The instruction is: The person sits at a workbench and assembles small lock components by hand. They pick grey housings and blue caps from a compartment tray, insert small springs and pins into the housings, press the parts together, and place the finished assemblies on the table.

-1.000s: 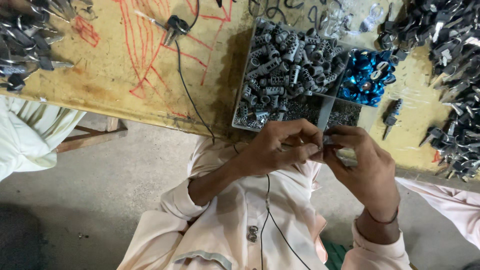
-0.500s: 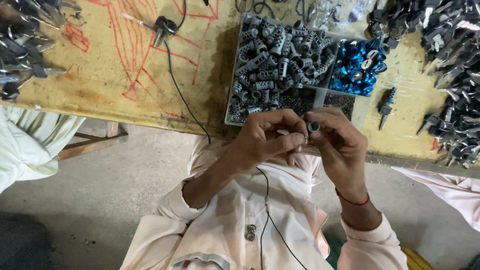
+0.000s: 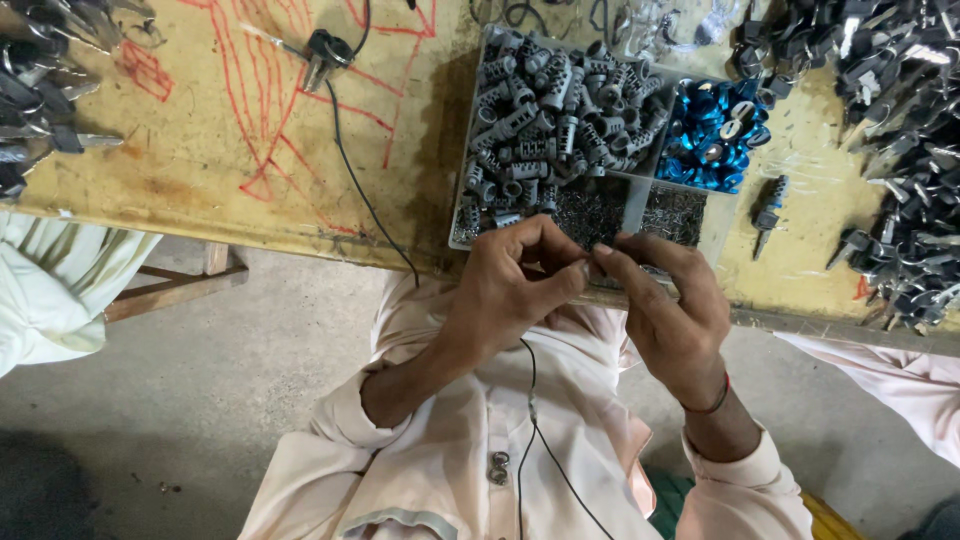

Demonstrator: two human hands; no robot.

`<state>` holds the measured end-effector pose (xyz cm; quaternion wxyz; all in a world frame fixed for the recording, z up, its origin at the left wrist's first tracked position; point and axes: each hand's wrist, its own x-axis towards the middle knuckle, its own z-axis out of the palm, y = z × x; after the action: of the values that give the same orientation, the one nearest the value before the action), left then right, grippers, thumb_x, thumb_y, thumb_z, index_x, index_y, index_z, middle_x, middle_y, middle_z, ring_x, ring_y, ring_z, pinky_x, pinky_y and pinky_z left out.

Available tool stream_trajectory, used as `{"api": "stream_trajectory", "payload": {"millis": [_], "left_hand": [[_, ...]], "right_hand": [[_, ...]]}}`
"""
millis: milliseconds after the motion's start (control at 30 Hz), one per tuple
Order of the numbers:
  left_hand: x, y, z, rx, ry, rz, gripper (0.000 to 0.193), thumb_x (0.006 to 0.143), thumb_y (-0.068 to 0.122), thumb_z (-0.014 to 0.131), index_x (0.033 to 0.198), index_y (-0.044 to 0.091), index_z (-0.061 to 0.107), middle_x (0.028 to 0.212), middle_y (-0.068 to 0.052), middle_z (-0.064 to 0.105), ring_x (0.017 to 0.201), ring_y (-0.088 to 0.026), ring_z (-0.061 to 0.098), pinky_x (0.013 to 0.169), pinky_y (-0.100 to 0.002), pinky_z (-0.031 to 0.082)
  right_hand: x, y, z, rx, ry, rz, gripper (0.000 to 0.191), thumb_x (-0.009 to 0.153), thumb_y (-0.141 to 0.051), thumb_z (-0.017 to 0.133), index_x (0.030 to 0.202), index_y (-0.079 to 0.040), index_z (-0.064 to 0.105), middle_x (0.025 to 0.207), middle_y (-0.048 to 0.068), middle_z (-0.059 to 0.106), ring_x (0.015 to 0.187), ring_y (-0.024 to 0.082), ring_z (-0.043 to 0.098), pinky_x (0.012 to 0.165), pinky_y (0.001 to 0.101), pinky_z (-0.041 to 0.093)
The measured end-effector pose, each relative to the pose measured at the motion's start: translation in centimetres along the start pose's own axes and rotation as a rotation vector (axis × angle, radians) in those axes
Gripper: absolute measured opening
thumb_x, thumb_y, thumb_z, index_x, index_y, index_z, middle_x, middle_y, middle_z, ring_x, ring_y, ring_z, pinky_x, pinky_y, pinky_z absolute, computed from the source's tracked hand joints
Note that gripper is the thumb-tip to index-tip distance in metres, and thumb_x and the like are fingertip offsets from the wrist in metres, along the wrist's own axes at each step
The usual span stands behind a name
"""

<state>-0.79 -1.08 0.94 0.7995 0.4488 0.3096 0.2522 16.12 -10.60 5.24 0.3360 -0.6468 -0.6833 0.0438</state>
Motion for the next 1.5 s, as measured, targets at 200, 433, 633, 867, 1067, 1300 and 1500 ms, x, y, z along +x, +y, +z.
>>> {"api": "stream_trajectory", "payload": {"millis": [200, 433, 633, 867, 1067, 1300, 1500], "left_hand": [[-0.7, 0.0, 1.2, 0.016, -0.042, 0.151, 0.022, 0.105, 0.011, 0.070, 0.120, -0.001, 0.061, 0.109, -0.007, 0.068, 0.097, -0.008, 0.068, 0.079, -0.023, 0.063], [-0.8, -0.2, 1.1, -0.027, -0.043, 0.209, 0.019, 0.097, 0.003, 0.076, 0.115, -0.003, 0.073, 0.101, -0.012, 0.078, 0.092, -0.011, 0.075, 0.082, -0.026, 0.064], [0.2, 0.0, 0.3, 0.103, -0.099, 0.251, 0.016, 0.092, 0.003, 0.079, 0.107, -0.002, 0.076, 0.096, -0.011, 0.079, 0.087, -0.010, 0.076, 0.077, -0.025, 0.064], [0.6, -0.3, 0.4, 0.224, -0.147, 0.336, 0.016, 0.093, 0.005, 0.079, 0.109, 0.001, 0.076, 0.108, -0.011, 0.079, 0.095, -0.016, 0.077, 0.083, -0.028, 0.063], [1.6, -1.2, -0.6, 0.714, -0.334, 0.724, 0.035, 0.090, -0.002, 0.073, 0.124, 0.003, 0.066, 0.121, -0.011, 0.070, 0.118, -0.030, 0.068, 0.101, -0.041, 0.059], [1.2, -1.4, -0.4, 0.861, -0.291, 0.875, 0.036, 0.090, 0.001, 0.071, 0.125, 0.004, 0.064, 0.129, -0.012, 0.065, 0.122, -0.031, 0.066, 0.101, -0.041, 0.058], [0.4, 0.1, -0.4, 1.011, -0.258, 0.974, 0.029, 0.099, 0.012, 0.072, 0.125, 0.008, 0.060, 0.132, -0.012, 0.063, 0.122, -0.029, 0.066, 0.100, -0.041, 0.057]], "right_hand": [[0.7, -0.9, -0.9, -0.073, -0.064, 0.015, 0.041, 0.088, 0.011, 0.077, 0.126, -0.007, 0.075, 0.114, 0.010, 0.069, 0.098, 0.025, 0.072, 0.083, 0.0371, 0.059], [3.3, -0.2, -4.1, 0.265, -0.267, 0.320, 0.029, 0.083, -0.001, 0.082, 0.110, -0.007, 0.072, 0.111, 0.007, 0.070, 0.087, 0.013, 0.074, 0.072, 0.0259, 0.060], [5.4, 5.7, -3.8, -0.532, 0.006, 0.214, 0.018, 0.089, -0.002, 0.090, 0.106, -0.002, 0.082, 0.091, 0.014, 0.066, 0.068, 0.026, 0.065, 0.056, 0.0372, 0.050], [5.7, 6.8, -3.6, -0.111, 0.007, 0.336, 0.010, 0.103, 0.000, 0.076, 0.111, -0.002, 0.071, 0.107, 0.010, 0.066, 0.087, 0.017, 0.066, 0.071, 0.0306, 0.051], [1.4, 3.5, -4.5, 0.724, -0.252, 0.702, 0.018, 0.101, 0.004, 0.064, 0.117, 0.003, 0.071, 0.097, 0.004, 0.066, 0.079, 0.006, 0.058, 0.067, 0.0228, 0.046], [-1.7, 4.0, -2.4, 0.925, -0.196, 0.870, 0.014, 0.099, 0.001, 0.065, 0.112, 0.003, 0.069, 0.090, 0.006, 0.071, 0.078, 0.010, 0.064, 0.068, 0.0259, 0.053], [-1.4, 5.0, -2.0, 1.062, -0.343, 0.770, 0.013, 0.099, 0.003, 0.068, 0.109, 0.004, 0.060, 0.096, 0.009, 0.067, 0.081, 0.014, 0.065, 0.069, 0.0288, 0.055]]}}
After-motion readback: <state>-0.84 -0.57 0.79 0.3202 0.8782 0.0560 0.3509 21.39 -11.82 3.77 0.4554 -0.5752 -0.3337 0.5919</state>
